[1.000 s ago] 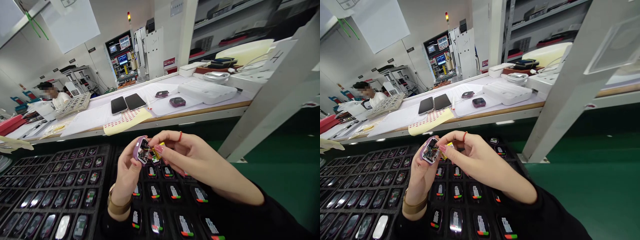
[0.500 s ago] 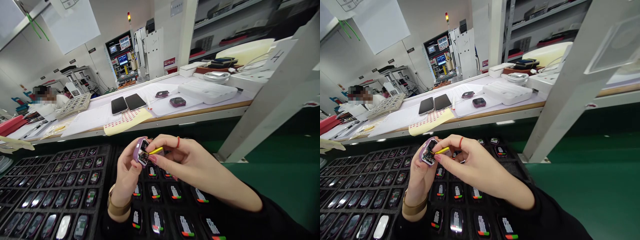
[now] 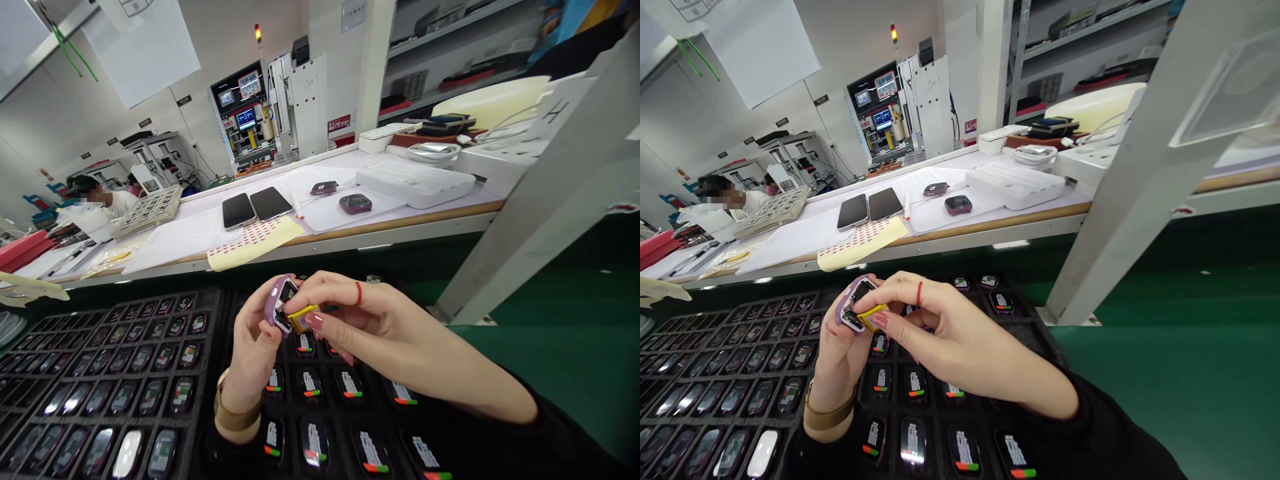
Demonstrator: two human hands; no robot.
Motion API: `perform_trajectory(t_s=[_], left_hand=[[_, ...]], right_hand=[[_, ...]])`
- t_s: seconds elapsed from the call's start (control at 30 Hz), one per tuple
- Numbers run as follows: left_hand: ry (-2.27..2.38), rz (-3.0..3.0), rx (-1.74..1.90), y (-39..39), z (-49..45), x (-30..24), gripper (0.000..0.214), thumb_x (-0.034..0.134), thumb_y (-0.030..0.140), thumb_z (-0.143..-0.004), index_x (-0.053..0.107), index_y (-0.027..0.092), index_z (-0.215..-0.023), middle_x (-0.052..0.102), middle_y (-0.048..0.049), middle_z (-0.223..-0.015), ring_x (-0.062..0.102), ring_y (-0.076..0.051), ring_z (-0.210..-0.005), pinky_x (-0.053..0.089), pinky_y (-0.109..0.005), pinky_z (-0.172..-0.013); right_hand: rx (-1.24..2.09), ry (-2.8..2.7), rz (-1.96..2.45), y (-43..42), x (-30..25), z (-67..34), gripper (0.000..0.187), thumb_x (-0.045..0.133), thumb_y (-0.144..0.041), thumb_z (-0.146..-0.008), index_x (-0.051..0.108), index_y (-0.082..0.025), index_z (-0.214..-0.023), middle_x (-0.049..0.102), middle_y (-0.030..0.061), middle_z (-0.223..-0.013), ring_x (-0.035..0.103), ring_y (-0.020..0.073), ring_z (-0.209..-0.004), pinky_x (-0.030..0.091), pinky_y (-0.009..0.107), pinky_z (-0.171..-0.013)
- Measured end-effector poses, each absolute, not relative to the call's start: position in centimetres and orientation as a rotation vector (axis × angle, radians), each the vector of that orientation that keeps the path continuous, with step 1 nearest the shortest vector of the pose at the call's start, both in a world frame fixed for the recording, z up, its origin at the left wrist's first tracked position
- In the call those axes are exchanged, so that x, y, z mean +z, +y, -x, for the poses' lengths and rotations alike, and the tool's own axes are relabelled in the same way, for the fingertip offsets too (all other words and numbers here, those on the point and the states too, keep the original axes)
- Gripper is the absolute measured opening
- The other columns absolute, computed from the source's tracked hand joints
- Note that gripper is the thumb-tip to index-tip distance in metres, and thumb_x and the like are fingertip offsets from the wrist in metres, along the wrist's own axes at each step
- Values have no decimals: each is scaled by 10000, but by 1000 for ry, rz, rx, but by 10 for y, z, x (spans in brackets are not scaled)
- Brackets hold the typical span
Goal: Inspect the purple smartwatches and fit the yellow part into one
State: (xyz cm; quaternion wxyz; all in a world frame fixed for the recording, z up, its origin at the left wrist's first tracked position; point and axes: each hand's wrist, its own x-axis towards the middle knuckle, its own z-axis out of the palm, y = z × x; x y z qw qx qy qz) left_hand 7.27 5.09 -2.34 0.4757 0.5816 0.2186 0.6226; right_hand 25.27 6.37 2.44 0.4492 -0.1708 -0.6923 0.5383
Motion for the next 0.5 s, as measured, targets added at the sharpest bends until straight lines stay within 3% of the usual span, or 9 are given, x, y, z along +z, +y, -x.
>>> perform_trajectory(t_s=[0.17, 0.3, 0.5], left_hand=[[506, -1369, 1542, 50, -73, -24, 466, 647, 539, -907, 684, 280, -1293, 688, -81, -1319, 663, -257, -1200, 542, -317, -1025], [478, -1357, 1518, 49, -73, -23, 459, 640, 544, -909, 695, 276, -1277, 696, -89, -1301, 672, -270, -1180, 549, -344, -1016], [450, -1336, 1504, 49, -73, -23, 445, 629, 540, -917, 696, 287, -1277, 694, -88, -1302, 671, -273, -1175, 554, -354, -1005]], right_hand=[[1432, -1570, 478, 66, 21, -250, 205, 712, -271, -935, 744, -212, -1128, 692, 54, -909, 574, 103, -587, 527, 171, -509], [1461, -1497, 473, 65, 24, -246, 147, 774, -323, -905, 777, -189, -966, 712, 54, -865, 642, 136, -638, 590, 211, -583], [1439, -1462, 418, 65, 19, -243, 82, 743, -244, -927, 797, -223, -986, 735, 24, -882, 664, 101, -599, 591, 168, -589]])
